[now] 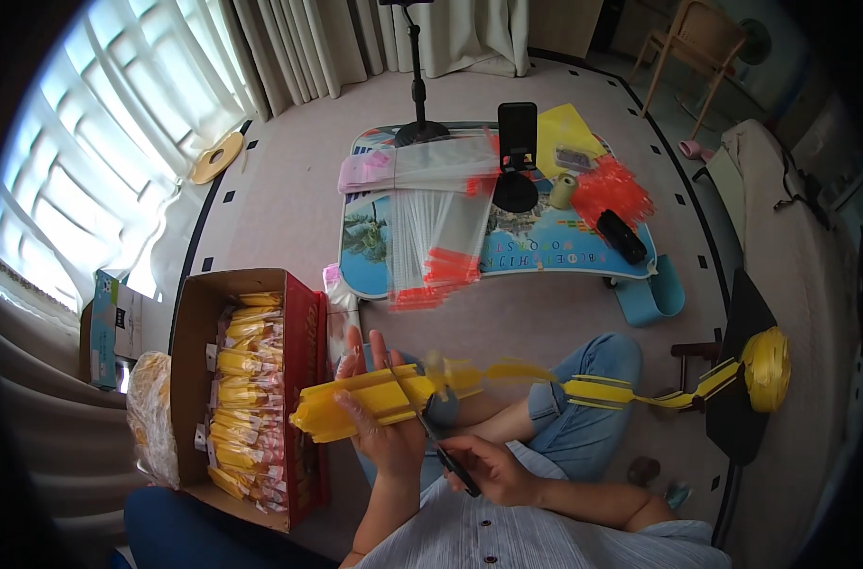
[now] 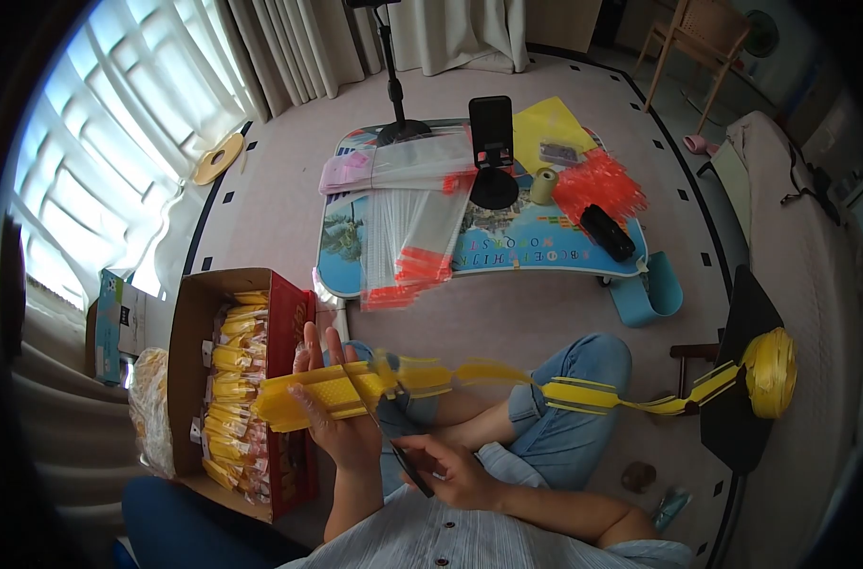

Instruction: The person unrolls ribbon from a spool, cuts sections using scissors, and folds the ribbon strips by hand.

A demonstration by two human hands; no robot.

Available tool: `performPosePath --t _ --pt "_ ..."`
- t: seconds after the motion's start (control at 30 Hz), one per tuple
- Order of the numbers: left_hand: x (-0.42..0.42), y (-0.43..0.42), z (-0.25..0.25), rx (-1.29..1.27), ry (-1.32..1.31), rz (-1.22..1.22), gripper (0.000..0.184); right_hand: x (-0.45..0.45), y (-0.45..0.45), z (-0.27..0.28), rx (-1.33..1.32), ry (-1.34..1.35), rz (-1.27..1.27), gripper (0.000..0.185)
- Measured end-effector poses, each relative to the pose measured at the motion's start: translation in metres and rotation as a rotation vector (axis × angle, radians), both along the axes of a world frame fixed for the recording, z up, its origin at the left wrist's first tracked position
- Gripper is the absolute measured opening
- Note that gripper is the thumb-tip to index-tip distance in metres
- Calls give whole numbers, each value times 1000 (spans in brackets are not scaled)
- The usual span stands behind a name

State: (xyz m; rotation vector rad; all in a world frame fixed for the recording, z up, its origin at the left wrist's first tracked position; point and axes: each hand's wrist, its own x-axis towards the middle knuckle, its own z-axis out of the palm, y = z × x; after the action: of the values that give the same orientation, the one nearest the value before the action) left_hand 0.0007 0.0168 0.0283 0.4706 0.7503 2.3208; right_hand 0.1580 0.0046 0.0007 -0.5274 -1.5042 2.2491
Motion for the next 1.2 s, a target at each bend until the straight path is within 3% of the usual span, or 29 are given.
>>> performPosePath --t 0.13,0.2,0.23,0.3,0.43,0.57,0.67,0.73,0.8,0.9,1.2 --pt "-6 3 -1 -28 -6 70 43 14 8 -3 61 -48 -111 46" --pt "-18 -3 -11 74 -55 -48 42 26 58 -5 500 -147 -510 40" --pt "-23 -6 -17 126 -80 -106 42 26 98 -8 690 -361 -725 33" --pt "-25 -7 -25 173 -92 -181 42 40 167 7 969 -628 -859 28" --pt "-13 -7 -8 92 -136 -217 42 48 260 -6 1199 -942 -703 17" --pt "-12 -9 1 133 -290 -284 47 33 271 -1 1550 -1278 -398 17" --pt "-13 -11 10 217 -556 -386 47 10 232 31 1530 -808 -235 14" --pt "-12 -12 14 237 -682 -473 47 -6 200 49 1146 -126 93 14" --pt "-9 -10 15 291 -781 -532 46 -14 166 61 527 38 390 19" --pt "-3 -8 18 352 -888 -581 47 -26 149 67 540 207 516 20" --pt "-1 -14 20 452 -842 -524 46 -45 131 65 521 197 513 15"
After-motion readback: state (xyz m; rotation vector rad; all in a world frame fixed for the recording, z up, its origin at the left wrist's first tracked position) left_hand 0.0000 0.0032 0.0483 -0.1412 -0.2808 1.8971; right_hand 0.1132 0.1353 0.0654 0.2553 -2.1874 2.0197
